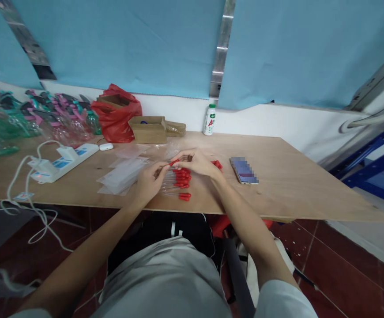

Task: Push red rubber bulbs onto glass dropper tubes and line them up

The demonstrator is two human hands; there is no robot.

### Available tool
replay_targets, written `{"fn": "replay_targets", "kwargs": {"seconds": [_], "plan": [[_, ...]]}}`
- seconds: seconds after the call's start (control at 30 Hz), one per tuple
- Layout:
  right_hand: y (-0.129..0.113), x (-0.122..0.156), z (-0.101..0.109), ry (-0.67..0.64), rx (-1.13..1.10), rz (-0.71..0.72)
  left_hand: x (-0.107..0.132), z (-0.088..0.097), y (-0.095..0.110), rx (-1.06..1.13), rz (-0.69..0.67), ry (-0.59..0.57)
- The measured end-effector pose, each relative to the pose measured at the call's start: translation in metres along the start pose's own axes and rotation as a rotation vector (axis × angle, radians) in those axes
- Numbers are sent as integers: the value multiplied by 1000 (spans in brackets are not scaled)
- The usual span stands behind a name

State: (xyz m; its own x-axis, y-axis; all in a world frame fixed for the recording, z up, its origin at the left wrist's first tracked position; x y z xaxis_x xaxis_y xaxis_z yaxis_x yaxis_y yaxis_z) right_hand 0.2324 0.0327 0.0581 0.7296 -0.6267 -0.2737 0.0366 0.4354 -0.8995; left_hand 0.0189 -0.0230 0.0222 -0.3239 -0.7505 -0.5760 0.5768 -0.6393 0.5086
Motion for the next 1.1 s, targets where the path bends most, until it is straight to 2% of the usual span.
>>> {"fn": "replay_targets", "kwargs": {"seconds": [0.3, 0.67, 0.97, 1.1], "plan": [[-4, 1, 2, 12, 109, -8, 0, -4, -6, -35, 14, 58], [0, 2, 4, -18, 87, -21, 0, -3, -8, 33, -70, 4], [0, 2, 2, -83, 89, -12, -1, -4, -12, 38, -69, -66], [0, 2, 3, -83, 85, -2, -1, -3, -10, 29, -68, -54]]}}
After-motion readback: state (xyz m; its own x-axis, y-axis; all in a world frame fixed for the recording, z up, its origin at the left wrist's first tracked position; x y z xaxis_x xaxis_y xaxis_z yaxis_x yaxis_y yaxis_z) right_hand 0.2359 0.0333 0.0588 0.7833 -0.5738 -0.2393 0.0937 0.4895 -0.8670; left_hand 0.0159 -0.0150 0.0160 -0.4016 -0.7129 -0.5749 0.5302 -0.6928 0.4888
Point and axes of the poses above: each hand's wrist, its own x-axis away from the middle knuckle, its own z-axis out of the back of the hand, y = z × x, the point moved 1 cm from there along -x, towards the middle knuckle, and after that the axes turned 14 degrees about -y, right-handed, at the moved point
